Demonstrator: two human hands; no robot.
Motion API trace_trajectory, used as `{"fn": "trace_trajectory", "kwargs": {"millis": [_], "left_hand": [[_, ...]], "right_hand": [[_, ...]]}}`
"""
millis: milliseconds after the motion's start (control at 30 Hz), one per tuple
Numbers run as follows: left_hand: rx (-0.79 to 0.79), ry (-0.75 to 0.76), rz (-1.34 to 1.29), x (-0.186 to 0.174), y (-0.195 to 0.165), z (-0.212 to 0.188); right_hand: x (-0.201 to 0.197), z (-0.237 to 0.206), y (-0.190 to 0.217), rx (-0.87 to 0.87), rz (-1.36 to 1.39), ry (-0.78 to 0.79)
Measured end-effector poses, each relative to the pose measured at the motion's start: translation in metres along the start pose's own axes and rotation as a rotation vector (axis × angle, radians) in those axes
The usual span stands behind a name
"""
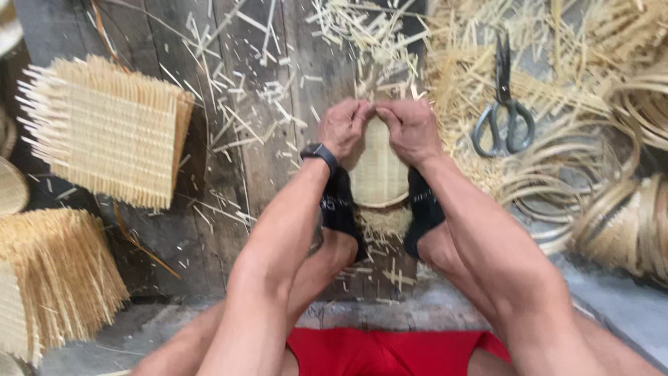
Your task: The person sits on the floor of a basket workshop and trims the protruding ends of woven bamboo strips on square woven panels, using scissors and a round wooden form as a guide. They work through a stack of panels one at a time, cutting off excess strip ends and setting finished panels aside.
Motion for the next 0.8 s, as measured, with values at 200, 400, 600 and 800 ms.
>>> {"fn": "trace_trajectory", "kwargs": {"millis": [200, 400, 600, 800], "left_hand": [[-0.274, -0.003, -0.184, 0.016, 0.031, 0.024], [-0.276, 0.165, -0.220, 0.020, 0.005, -0.008], [0.143, 0.080, -0.083, -0.017, -0.099, -0.077], [0.689, -0.024, 0.539, 0.033, -0.168, -0.193]], "right_hand": [[0.037, 0.003, -0.087, 0.439, 0.014, 0.216], [-0.059, -0.015, -0.050, 0.410, 0.524, -0.189], [-0.217, -0.093, -0.018, 0.311, -0.551, 0.460], [-0.250, -0.175, -0.107, 0.480, -0.566, 0.569]]}}
Point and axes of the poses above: each hand's wrist, its own z-axis towards the middle knuckle, its own x-axis out of the palm, y = z × x, the point moved 10 cm from there along z, towards the middle knuckle, and after that the axes turned 3 degrees about -y, right-handed, at the moved point
